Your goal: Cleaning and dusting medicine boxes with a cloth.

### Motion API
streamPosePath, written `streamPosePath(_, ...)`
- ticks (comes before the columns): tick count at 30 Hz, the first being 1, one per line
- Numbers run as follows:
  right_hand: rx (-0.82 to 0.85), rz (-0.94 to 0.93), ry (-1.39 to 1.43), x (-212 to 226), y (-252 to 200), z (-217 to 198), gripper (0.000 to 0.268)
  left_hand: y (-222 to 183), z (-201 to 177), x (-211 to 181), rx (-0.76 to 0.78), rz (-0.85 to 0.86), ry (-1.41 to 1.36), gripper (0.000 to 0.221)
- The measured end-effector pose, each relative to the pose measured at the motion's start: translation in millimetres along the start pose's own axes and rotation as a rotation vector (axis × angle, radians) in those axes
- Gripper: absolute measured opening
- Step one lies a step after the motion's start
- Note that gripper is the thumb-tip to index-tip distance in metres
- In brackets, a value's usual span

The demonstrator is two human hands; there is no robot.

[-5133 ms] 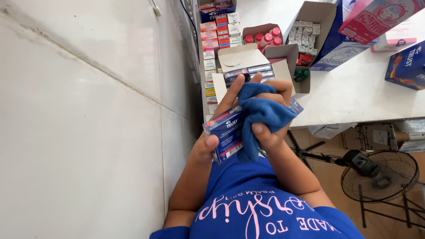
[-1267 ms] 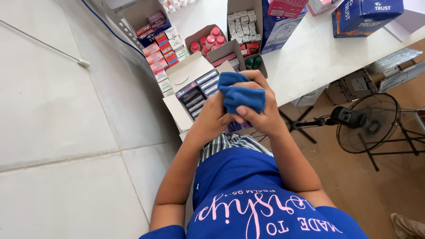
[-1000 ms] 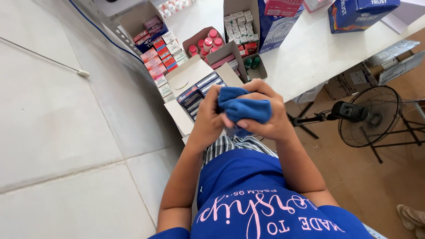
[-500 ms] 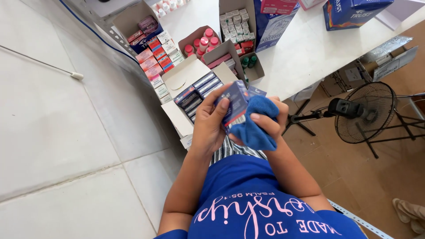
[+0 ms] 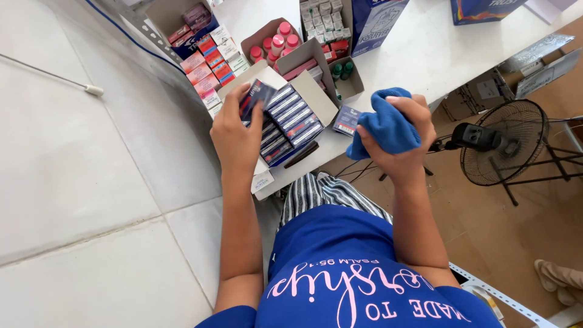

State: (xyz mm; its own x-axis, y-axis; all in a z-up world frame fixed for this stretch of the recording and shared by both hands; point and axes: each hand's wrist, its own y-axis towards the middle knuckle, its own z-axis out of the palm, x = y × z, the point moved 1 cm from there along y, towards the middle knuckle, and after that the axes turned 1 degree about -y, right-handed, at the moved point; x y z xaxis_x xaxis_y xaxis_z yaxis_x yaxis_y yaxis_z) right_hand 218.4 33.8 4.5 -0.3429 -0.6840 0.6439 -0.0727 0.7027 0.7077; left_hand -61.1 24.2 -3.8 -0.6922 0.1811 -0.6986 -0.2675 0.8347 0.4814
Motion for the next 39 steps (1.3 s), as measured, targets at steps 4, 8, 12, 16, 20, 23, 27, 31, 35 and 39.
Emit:
streamPosePath(4, 0.155, 0.014, -0.118, 7.8, 13.1, 10.7, 0.055, 2.3, 1.1, 8.0, -0.021, -0.023, 0.046, 0.034)
streamPosePath(8, 0.345, -0.008, -0.295, 14.3, 20.8, 24.8, 0.05, 0.3, 4.6, 8.8, 0.119, -0.168, 0.096, 0.035)
streamPosePath(12, 0.519, 0.041, -0.276, 19.9, 20.4, 38.9, 0.046, 3.8, -15.8, -5.9, 0.135, -0.119, 0.151, 0.029)
streamPosePath(16, 0.687, 0.07, -0.264, 25.2, 16.0, 56.4, 0.047, 2.9, -28.9, -11.9, 0.222, -0.188, 0.223, 0.025)
streamPosePath(20, 0.786, 0.047, -0.195, 19.6, 9.2, 69.8, 0.047, -2.3, -17.0, -4.4, 0.341, -0.233, 0.347, 0.027)
streamPosePath(23, 0.872, 0.105, -0.223, 17.4, 7.0, 76.3, 0.051, -7.7, -4.6, 1.4, 0.326, -0.233, 0.346, 0.027)
streamPosePath(27, 0.882, 0.095, -0.226, 10.7, 2.5, 80.5, 0.052, -11.9, 10.1, 11.7, 0.289, -0.187, 0.364, 0.029)
streamPosePath(31, 0.868, 0.084, -0.217, 8.1, 2.5, 79.7, 0.052, -11.2, 13.7, 19.4, 0.291, -0.199, 0.357, 0.026)
streamPosePath(35, 0.882, 0.104, -0.241, 7.4, 3.3, 82.0, 0.052, -10.2, 14.0, 24.5, 0.284, -0.2, 0.283, 0.027)
streamPosePath(39, 0.874, 0.088, -0.24, 3.6, 1.2, 83.9, 0.053, -16.9, 26.5, 43.6, 0.274, -0.138, 0.399, 0.038)
